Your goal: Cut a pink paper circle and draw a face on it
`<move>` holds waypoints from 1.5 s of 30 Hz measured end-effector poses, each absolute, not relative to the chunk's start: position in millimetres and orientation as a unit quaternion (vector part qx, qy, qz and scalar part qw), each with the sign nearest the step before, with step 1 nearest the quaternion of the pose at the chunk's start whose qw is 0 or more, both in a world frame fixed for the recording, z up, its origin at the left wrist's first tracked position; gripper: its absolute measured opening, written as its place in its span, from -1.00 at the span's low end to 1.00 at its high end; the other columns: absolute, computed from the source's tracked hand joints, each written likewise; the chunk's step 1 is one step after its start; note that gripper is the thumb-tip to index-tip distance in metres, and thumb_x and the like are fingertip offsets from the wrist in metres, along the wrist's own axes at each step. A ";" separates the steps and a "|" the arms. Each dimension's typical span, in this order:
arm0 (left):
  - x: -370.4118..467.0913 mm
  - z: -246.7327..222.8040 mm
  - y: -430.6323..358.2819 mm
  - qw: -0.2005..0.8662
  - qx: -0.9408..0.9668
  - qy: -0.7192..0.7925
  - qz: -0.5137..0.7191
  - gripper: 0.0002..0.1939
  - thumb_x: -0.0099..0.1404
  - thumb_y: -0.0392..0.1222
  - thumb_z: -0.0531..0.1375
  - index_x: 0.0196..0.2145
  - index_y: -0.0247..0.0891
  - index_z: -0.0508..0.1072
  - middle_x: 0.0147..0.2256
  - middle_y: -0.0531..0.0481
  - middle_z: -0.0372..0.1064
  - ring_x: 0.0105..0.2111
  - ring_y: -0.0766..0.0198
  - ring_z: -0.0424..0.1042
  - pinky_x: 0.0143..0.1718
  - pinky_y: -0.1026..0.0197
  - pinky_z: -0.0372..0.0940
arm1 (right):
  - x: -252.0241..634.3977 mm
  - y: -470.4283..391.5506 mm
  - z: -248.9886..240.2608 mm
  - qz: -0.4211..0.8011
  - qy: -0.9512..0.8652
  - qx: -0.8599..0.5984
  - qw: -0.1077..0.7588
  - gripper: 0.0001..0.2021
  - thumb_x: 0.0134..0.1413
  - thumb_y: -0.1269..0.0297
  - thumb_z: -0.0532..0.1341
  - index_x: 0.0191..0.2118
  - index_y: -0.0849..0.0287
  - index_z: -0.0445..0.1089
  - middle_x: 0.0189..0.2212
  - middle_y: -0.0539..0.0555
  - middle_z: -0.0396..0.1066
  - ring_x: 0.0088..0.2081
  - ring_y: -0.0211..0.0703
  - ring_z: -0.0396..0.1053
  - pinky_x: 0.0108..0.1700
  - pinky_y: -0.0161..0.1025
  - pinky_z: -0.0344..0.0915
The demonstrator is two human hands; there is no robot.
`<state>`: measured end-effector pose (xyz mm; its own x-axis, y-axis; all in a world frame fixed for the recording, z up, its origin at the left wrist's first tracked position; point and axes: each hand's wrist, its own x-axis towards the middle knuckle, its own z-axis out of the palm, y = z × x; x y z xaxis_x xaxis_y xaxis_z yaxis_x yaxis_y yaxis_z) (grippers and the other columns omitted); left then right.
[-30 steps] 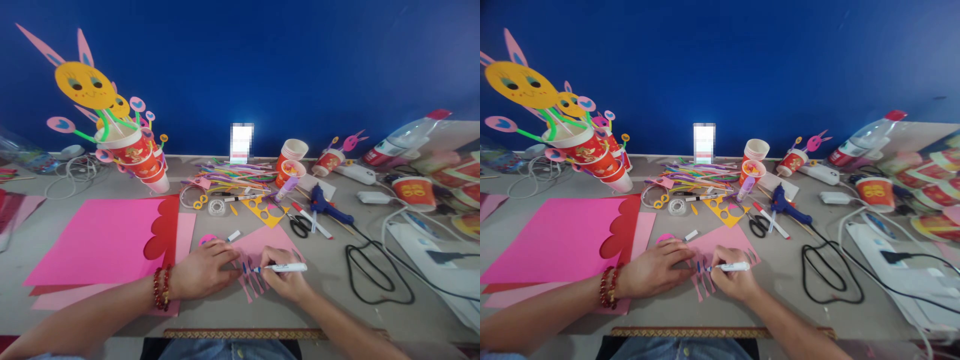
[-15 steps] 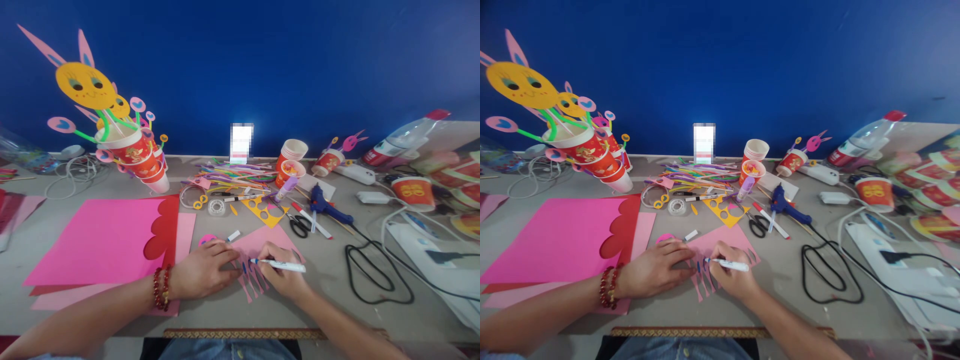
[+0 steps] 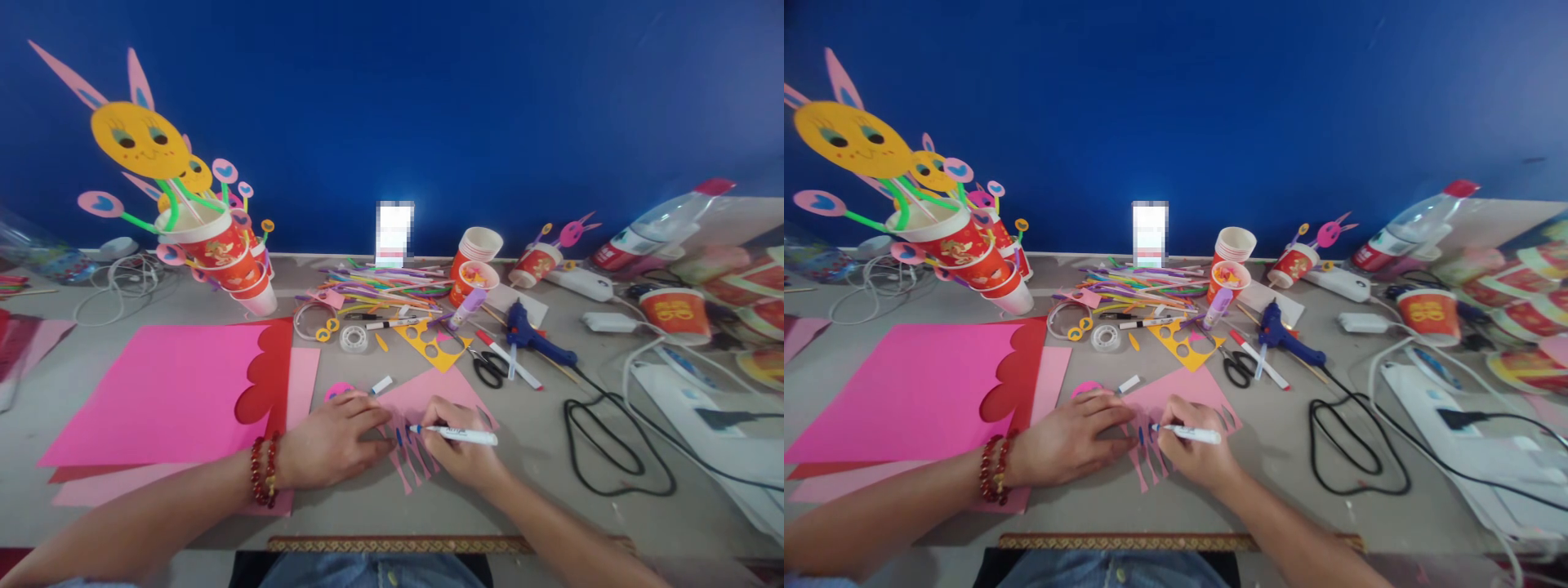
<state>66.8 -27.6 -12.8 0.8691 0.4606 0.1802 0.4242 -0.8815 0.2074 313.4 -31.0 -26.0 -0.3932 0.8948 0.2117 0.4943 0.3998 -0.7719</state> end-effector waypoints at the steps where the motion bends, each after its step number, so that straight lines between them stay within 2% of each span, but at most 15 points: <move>1: 66.8 -13.2 -27.5 0.080 0.963 0.230 0.115 -0.75 0.41 -0.13 0.11 0.00 -0.10 0.43 0.12 -0.06 0.30 0.07 0.12 0.27 0.16 0.02 0.13 | 313.3 -31.1 -25.7 0.314 -0.774 -0.447 0.319 -0.86 0.01 0.40 0.06 -0.52 0.12 0.16 -0.67 -0.13 0.19 -0.62 -0.33 0.13 -0.52 -0.36 0.04; 37: 67.9 -12.7 -26.8 0.083 0.963 0.229 0.117 -0.77 0.39 -0.14 0.12 -0.02 -0.10 0.44 0.11 -0.06 0.31 0.07 0.12 0.27 0.16 0.02 0.12 | 313.9 -32.4 -23.8 0.366 -0.762 -0.427 0.322 -0.88 -0.14 0.41 0.07 -0.60 0.12 0.15 -0.71 -0.11 0.21 -0.66 -0.34 0.12 -0.55 -0.37 0.03; 45: 67.3 -11.6 -27.0 0.084 0.963 0.231 0.111 -0.74 0.41 -0.15 0.10 0.02 -0.11 0.42 0.12 -0.06 0.30 0.07 0.12 0.27 0.16 0.01 0.12 | 314.7 -32.6 -26.2 0.359 -0.746 -0.444 0.343 -0.87 -0.03 0.41 0.06 -0.55 0.12 0.20 -0.67 -0.11 0.19 -0.63 -0.32 0.13 -0.55 -0.37 0.05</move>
<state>67.3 -27.0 -11.6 0.8688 0.4631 0.1752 0.4257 -0.8793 0.2136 314.7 -32.6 -26.2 -0.3713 0.9082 0.1931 0.4167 0.3488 -0.8395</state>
